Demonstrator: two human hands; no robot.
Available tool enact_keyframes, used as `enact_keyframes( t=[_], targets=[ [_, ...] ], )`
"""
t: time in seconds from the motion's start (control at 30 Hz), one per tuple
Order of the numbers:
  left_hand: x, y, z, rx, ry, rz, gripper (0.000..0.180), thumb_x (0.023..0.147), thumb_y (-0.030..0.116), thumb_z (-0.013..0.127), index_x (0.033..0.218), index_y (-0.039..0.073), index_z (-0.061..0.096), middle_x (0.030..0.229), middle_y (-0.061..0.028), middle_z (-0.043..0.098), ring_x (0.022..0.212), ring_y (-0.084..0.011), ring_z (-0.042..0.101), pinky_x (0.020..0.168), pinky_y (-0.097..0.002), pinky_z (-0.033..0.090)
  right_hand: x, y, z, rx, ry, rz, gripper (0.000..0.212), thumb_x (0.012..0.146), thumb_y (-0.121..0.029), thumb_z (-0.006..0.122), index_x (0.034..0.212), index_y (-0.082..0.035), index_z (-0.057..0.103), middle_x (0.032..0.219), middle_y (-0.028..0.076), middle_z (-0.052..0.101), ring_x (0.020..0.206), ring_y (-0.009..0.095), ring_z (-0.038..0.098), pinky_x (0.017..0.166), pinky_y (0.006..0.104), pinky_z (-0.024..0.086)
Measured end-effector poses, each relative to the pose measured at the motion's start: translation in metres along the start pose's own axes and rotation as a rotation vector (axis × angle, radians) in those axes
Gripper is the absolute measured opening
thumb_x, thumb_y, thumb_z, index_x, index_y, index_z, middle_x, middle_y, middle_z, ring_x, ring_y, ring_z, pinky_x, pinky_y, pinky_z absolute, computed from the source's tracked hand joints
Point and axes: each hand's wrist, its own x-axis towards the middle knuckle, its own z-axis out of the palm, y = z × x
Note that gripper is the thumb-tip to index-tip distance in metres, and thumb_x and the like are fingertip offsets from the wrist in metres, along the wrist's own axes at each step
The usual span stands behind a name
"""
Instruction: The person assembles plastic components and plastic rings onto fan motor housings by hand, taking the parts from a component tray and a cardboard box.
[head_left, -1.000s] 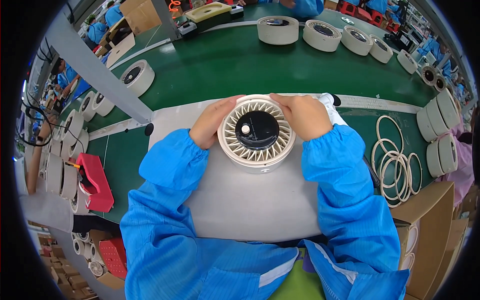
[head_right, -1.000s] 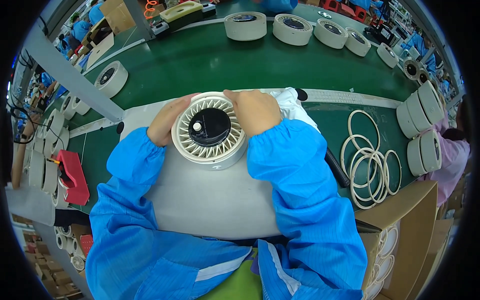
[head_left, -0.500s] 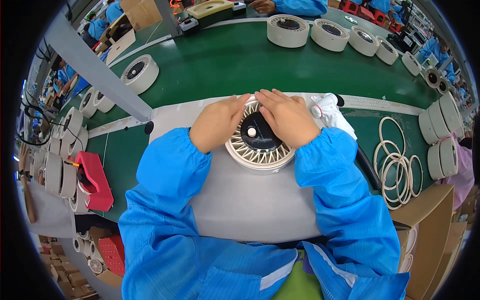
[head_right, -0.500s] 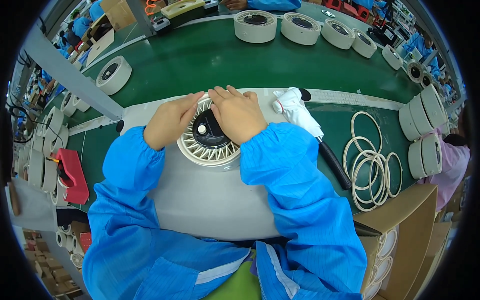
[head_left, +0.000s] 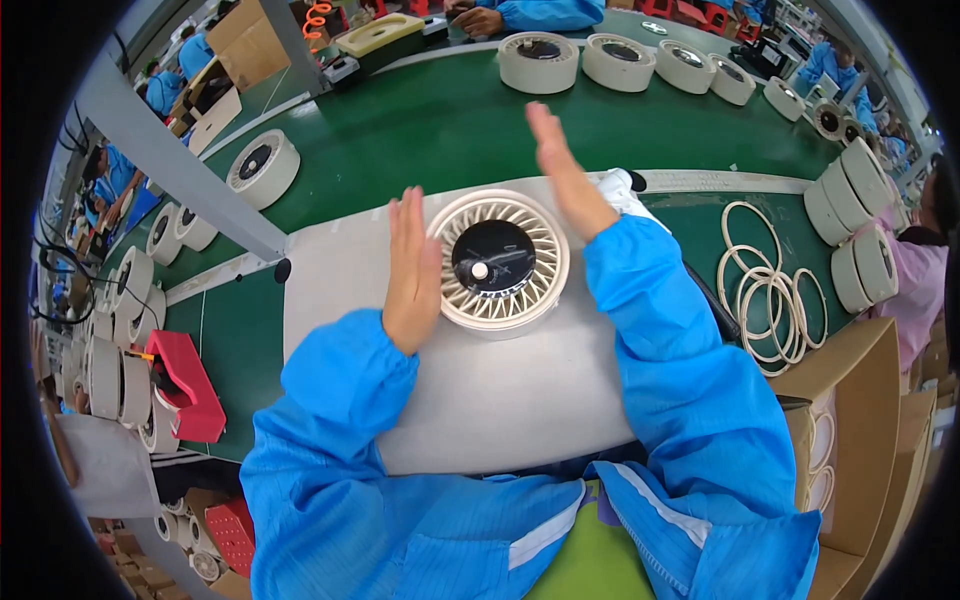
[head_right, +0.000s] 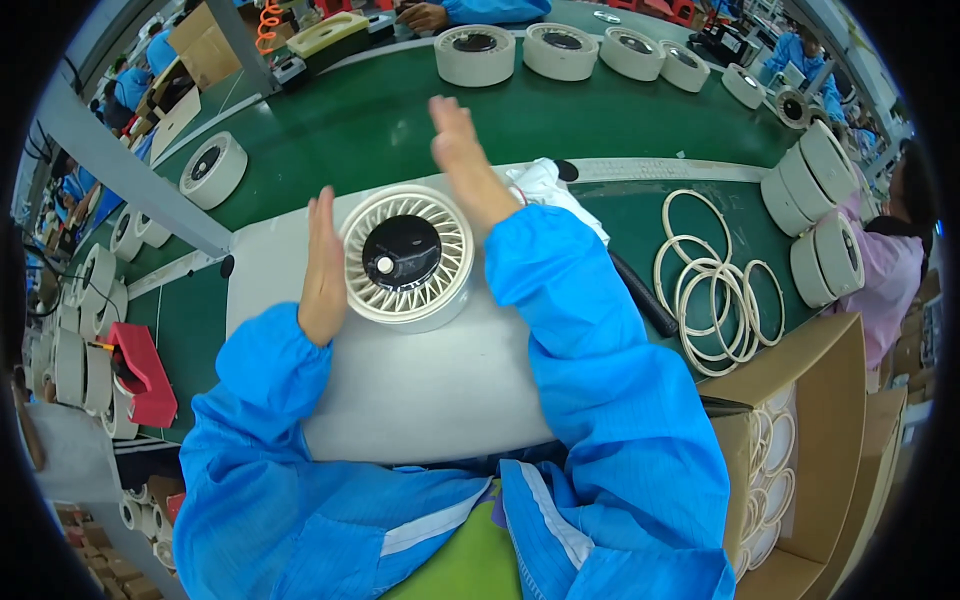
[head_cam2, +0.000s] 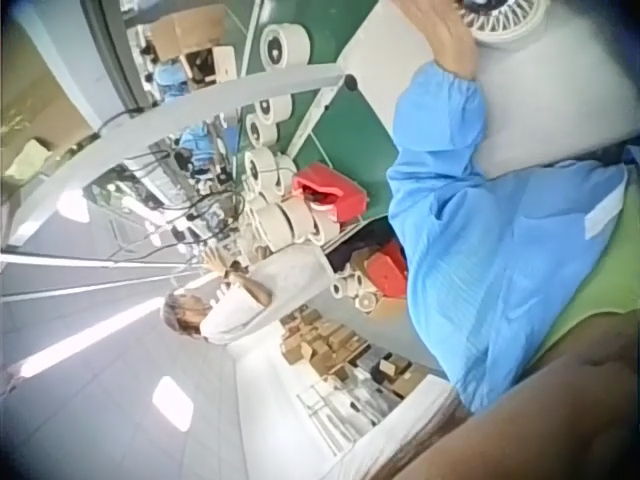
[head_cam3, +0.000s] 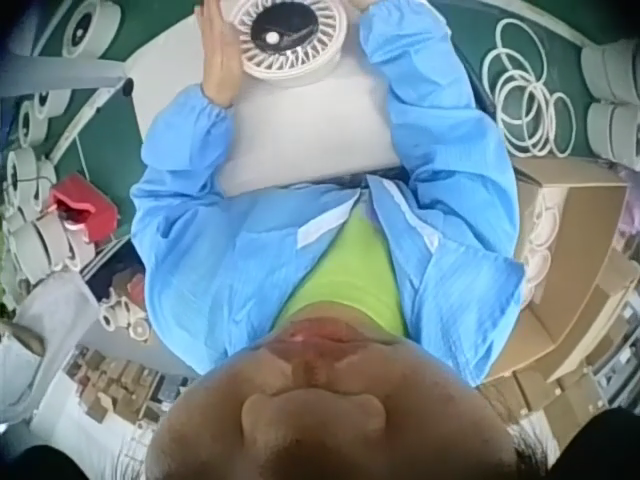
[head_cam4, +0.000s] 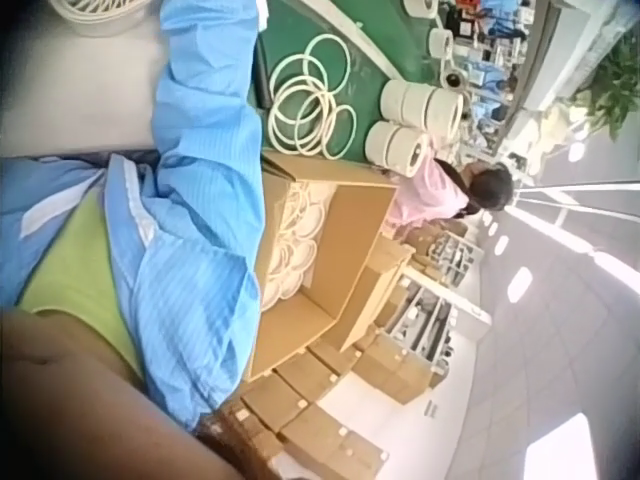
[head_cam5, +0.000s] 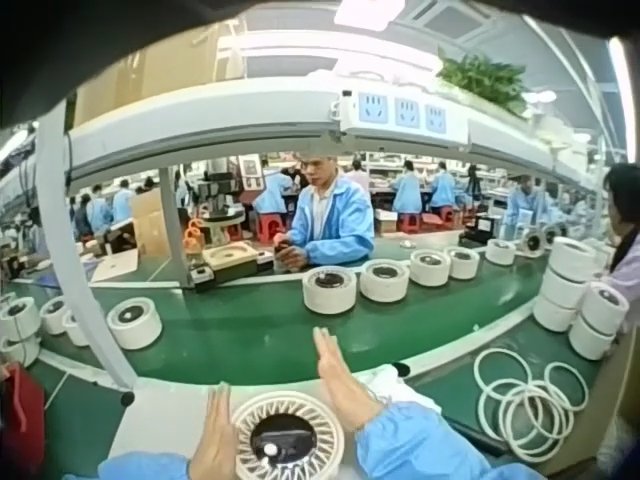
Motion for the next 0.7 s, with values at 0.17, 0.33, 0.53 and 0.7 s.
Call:
enact_keyframes(
  t=[0.17,0.33,0.53,0.7],
  targets=[
    [-0.023,0.022,-0.004,0.193,0.029,0.339,0.065,0.082,0.036,0.052,0.134,0.006,0.026,0.138,-0.0167,0.023,0.131,-0.0344,0.013,0.102,-0.0489,0.016,-0.039,0.034,-0.123,-0.767,0.404,0.464,0.051,0.083,-0.037,0.051,0.125,-0.009,0.042,0.129,0.019,0.037,0.123,0.035,0.029,0.100,0.0432,0.025],
    [-0.013,0.001,0.008,0.599,-0.183,0.635,0.063,0.067,0.028,0.068,0.122,0.010,0.042,0.134,-0.0107,0.034,0.124,-0.0314,0.030,0.099,-0.0514,0.024,-0.099,0.061,-0.175,-1.093,0.286,1.324,0.046,0.076,-0.039,0.059,0.112,-0.012,0.055,0.118,0.012,0.049,0.112,0.029,0.043,0.088,0.0474,0.036],
    [0.085,-0.056,0.030,0.644,-0.108,0.462,0.059,0.064,0.026,0.069,0.116,0.012,0.046,0.129,-0.0107,0.039,0.118,-0.0315,0.036,0.098,-0.0521,0.025,-0.110,0.070,-0.172,-1.131,0.377,1.257,0.031,0.076,-0.030,0.058,0.098,-0.009,0.061,0.101,0.010,0.060,0.096,0.030,0.055,0.079,0.0383,0.044],
    [0.125,-0.085,0.018,0.729,0.007,0.440,0.063,0.066,0.031,0.067,0.120,0.010,0.043,0.129,-0.0108,0.038,0.119,-0.0319,0.034,0.096,-0.0531,0.025,-0.118,0.088,-0.183,-0.810,0.876,0.764,0.019,0.080,-0.021,0.055,0.087,-0.005,0.059,0.083,0.009,0.062,0.074,0.023,0.059,0.062,0.0256,0.043]
  ],
)
